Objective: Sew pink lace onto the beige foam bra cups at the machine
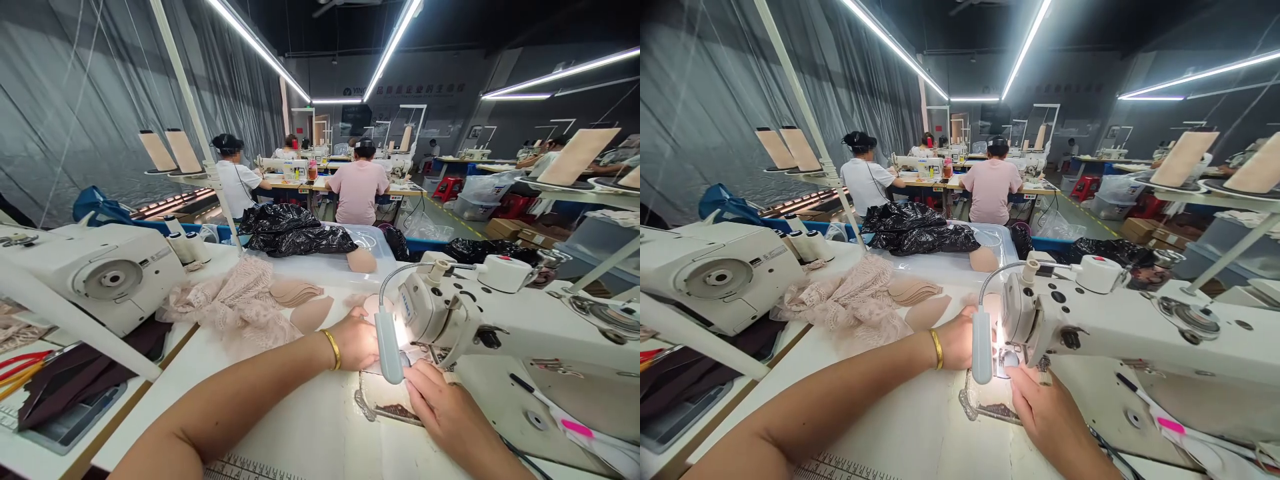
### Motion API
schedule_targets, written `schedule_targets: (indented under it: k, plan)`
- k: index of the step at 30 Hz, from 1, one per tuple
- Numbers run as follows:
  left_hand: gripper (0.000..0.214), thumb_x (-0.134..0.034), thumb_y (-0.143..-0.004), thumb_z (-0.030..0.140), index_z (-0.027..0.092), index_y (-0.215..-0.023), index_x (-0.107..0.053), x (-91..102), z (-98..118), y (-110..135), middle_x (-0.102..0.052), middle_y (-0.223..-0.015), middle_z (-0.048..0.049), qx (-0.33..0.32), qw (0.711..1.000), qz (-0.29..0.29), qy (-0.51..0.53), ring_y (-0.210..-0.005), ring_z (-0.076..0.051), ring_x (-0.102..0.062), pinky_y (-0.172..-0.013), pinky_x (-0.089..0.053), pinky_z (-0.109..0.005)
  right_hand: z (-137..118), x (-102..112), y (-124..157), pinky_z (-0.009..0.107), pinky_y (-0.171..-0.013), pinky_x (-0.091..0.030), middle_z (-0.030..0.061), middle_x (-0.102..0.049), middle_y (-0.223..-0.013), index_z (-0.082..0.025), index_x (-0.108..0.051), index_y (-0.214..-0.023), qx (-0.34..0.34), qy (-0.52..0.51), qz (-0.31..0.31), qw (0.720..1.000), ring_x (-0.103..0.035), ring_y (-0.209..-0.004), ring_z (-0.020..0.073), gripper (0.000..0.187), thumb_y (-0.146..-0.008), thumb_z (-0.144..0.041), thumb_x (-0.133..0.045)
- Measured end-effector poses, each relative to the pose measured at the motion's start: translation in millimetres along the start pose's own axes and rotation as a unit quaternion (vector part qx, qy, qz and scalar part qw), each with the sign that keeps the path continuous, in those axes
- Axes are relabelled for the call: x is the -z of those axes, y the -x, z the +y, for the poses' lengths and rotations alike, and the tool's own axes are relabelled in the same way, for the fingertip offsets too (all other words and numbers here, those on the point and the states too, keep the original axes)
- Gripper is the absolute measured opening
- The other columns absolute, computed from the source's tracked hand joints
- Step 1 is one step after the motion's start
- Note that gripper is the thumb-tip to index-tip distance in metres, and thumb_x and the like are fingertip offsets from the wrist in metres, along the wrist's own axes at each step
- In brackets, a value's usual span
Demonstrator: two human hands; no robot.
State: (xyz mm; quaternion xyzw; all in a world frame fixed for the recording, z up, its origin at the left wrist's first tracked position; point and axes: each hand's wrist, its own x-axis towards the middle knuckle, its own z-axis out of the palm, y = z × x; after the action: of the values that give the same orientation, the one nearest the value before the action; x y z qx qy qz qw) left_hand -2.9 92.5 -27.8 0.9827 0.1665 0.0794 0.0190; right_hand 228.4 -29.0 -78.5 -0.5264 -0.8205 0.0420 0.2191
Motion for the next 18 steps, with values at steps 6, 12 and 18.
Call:
schedule_targets:
  k: [6,12,18]
  plan:
    - [0.018,-0.057,-0.096,0.019,0.020,-0.086,-0.072,-2.5,4.1,6.1,-0.074,-0.099,-0.0028,0.039,0.999,0.018,0.000,-0.089,-0.020,-0.062,-0.103,-0.030,-0.048,-3.9,-4.7,3.5,0.029,-0.052,-0.044,0.0074,-0.068,-0.109,-0.027,-0.065,-0.111,0.047,0.024,0.066,0.996,-0.061,-0.065,0.0165,0.028,-0.107,-0.024,-0.037]
    - [0.016,-0.059,-0.094,0.021,0.023,-0.090,-0.074,-8.4,7.4,11.5,-0.074,-0.100,-0.0036,0.054,0.998,0.031,-0.011,-0.099,-0.024,-0.061,-0.101,-0.029,-0.048,-6.9,-6.6,5.2,0.033,-0.063,-0.054,0.0106,-0.065,-0.139,-0.029,-0.069,-0.122,0.031,0.055,0.077,0.995,-0.072,-0.091,0.0229,0.033,-0.105,-0.024,-0.041]
    - [0.018,-0.059,-0.096,0.021,0.018,-0.085,-0.073,-7.3,9.8,12.2,-0.072,-0.095,-0.0065,0.079,0.996,0.030,-0.034,-0.094,-0.024,-0.062,-0.100,-0.028,-0.049,-6.7,-13.2,-1.8,0.036,-0.073,-0.059,0.0127,-0.072,-0.134,-0.022,-0.068,-0.124,0.037,0.012,0.080,0.996,-0.075,-0.104,0.0259,0.033,-0.106,-0.022,-0.041]
